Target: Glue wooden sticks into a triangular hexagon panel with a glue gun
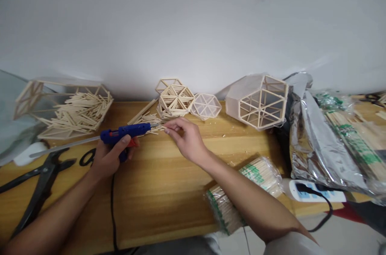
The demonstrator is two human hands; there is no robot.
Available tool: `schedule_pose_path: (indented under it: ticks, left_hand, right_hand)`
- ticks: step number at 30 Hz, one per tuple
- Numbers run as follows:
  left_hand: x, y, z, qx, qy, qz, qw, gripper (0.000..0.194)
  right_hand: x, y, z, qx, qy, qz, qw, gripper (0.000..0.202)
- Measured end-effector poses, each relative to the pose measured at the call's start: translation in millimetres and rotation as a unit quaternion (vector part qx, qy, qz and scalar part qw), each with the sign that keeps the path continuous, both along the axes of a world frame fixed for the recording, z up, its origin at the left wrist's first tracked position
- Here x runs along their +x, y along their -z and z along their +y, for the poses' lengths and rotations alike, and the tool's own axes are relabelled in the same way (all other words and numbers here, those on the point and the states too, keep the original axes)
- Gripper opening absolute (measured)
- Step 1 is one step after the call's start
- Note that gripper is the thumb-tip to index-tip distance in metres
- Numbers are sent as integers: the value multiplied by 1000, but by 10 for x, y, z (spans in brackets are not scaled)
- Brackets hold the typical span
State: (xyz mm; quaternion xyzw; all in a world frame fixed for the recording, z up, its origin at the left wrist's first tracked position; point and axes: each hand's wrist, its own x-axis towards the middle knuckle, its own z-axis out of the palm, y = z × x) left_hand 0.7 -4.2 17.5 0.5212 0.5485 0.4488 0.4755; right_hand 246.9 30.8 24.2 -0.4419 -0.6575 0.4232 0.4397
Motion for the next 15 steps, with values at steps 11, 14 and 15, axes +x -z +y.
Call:
schedule_pose_path:
  ticks: [11, 14, 15]
  left_hand:
    - [-66, 92, -10, 9, 18, 23, 1000, 45]
    - [-62, 74, -14, 1, 21, 30, 999, 47]
    - [-61, 69, -15, 1, 23, 32, 999, 47]
  right_hand:
    - [-5, -7, -3, -4, -2, 3, 1000, 10]
    - [-4, -14, -3, -5, 1, 5, 1000, 11]
    - [-4, -15, -3, -6, 1, 5, 1000, 12]
